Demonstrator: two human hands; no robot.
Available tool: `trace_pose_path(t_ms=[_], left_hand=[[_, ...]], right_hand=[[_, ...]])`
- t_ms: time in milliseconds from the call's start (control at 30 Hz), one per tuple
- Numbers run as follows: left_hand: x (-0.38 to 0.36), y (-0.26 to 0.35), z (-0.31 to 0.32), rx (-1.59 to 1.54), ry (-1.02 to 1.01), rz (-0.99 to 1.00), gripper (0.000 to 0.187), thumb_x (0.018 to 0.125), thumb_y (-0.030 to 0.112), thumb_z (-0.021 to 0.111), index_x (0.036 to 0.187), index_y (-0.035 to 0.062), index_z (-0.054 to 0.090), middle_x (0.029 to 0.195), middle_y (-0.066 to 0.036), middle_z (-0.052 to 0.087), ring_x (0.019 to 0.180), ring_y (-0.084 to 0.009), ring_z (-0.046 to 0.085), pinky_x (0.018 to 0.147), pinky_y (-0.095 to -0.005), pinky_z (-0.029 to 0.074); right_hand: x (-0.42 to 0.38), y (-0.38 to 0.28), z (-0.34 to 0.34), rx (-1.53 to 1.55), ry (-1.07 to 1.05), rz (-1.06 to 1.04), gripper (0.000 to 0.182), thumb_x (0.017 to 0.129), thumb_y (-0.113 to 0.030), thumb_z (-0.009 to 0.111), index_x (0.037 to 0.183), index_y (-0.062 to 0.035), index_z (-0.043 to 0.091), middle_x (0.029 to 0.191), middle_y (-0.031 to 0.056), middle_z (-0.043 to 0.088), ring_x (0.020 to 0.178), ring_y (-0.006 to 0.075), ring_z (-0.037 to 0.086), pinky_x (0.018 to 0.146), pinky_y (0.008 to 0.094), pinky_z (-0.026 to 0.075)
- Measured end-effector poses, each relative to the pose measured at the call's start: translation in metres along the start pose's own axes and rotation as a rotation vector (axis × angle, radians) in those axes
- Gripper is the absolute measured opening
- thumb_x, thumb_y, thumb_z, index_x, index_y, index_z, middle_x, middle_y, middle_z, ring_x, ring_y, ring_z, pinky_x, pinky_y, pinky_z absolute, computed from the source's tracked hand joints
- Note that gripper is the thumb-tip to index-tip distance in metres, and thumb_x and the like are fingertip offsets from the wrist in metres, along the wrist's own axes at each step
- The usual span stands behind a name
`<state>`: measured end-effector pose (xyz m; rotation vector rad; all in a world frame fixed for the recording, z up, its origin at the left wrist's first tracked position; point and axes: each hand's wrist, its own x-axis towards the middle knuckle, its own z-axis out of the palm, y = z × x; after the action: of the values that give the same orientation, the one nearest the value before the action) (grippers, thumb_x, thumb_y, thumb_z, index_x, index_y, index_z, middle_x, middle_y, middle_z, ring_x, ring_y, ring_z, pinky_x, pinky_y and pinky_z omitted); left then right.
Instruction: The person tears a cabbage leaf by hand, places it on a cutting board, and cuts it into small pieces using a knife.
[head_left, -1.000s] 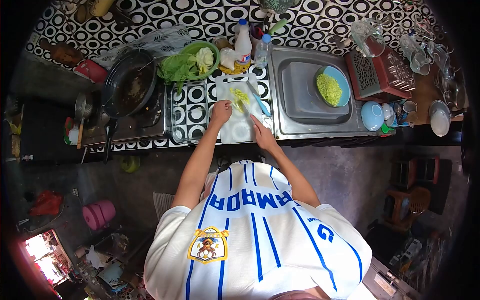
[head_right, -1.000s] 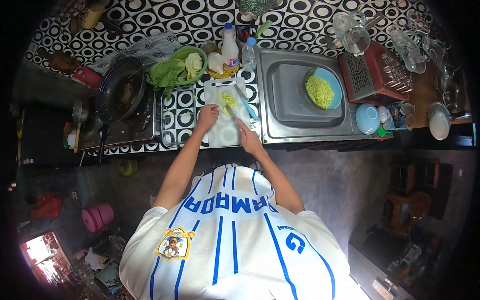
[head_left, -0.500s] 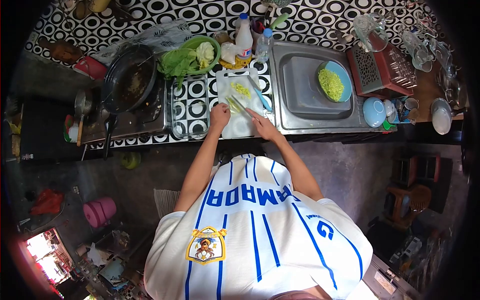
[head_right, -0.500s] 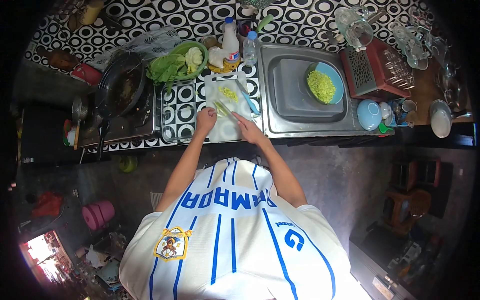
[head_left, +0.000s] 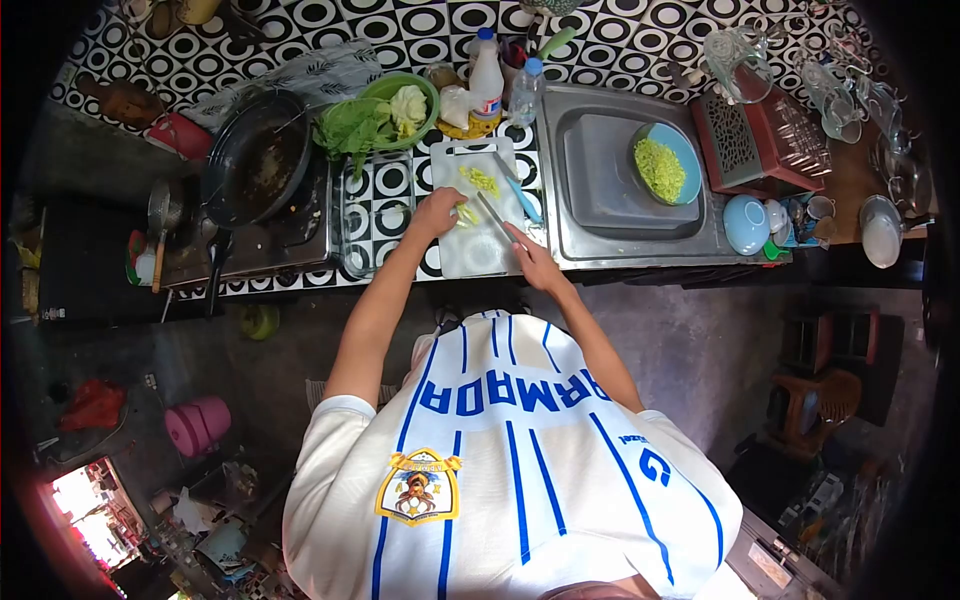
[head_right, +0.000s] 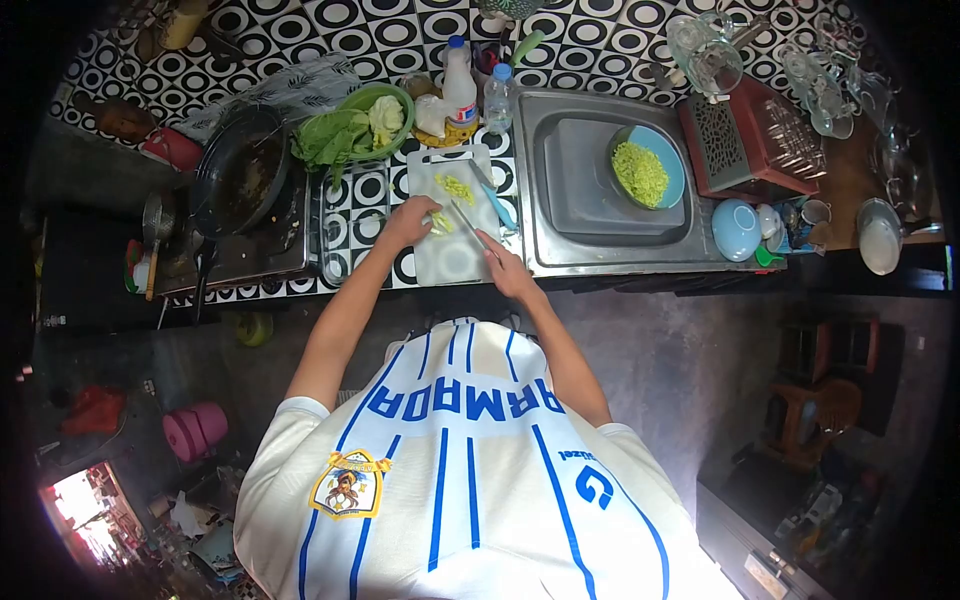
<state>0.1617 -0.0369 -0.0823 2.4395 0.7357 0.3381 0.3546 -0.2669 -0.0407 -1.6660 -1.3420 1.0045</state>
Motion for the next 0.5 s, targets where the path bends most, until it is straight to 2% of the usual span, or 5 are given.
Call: trace_pose_path(t_ms=[167,267,367,467,500], left_hand=[[-0.017,0.017,0.012,0.010,0.058,-0.158,0.037,0.076,0.016,0.075,0.112,0.0111,0.070,0.113,-0.011,0.066,0.112,-0.0324,0.060,0.096,-0.0428,0.051],[-0.020,0.037,0.001,0.071,-0.047,-0.321,0.036,0.076,0.015,0.076,0.111,0.0112,0.070,0.114,-0.010,0.065,0.112,-0.0319,0.059,0.093,-0.0439,0.052],[-0.025,0.038,-0.003,0.110,0.149,-0.171,0.035,0.076,0.015,0.076,0.110,0.0132,0.072,0.117,-0.008,0.064,0.116,-0.0297,0.057,0.095,-0.0433,0.051],[-0.018,0.036,-0.012,0.112,0.071,-0.020,0.030,0.076,0.014,0.077,0.106,0.0144,0.075,0.120,-0.005,0.063,0.119,-0.0265,0.056,0.098,-0.0415,0.048],[-0.016,0.035,-0.012,0.128,0.053,-0.015,0.026,0.076,0.014,0.077,0.103,0.0143,0.076,0.119,-0.004,0.063,0.119,-0.0259,0.056,0.099,-0.0411,0.047]], right_hand=[[0.000,0.001,0.001,-0.017,0.006,0.030,0.049,0.106,-0.025,0.042,0.155,-0.0208,0.041,0.145,0.0234,0.054,0.135,0.0420,0.051,0.113,0.0407,0.039],[0.002,0.001,0.003,-0.029,0.013,0.025,0.049,0.106,-0.025,0.043,0.155,-0.0221,0.041,0.144,0.0239,0.055,0.133,0.0424,0.052,0.112,0.0411,0.040],[0.002,0.001,0.006,-0.021,0.022,-0.010,0.049,0.105,-0.024,0.044,0.155,-0.0219,0.042,0.144,0.0241,0.055,0.134,0.0416,0.052,0.112,0.0410,0.040],[-0.001,-0.004,0.008,0.000,0.016,0.007,0.049,0.105,-0.021,0.045,0.154,-0.0218,0.043,0.144,0.0241,0.055,0.134,0.0407,0.052,0.112,0.0405,0.040],[-0.002,-0.005,0.007,0.012,-0.008,0.027,0.048,0.106,-0.022,0.044,0.154,-0.0191,0.042,0.147,0.0219,0.052,0.137,0.0380,0.049,0.114,0.0388,0.037]])
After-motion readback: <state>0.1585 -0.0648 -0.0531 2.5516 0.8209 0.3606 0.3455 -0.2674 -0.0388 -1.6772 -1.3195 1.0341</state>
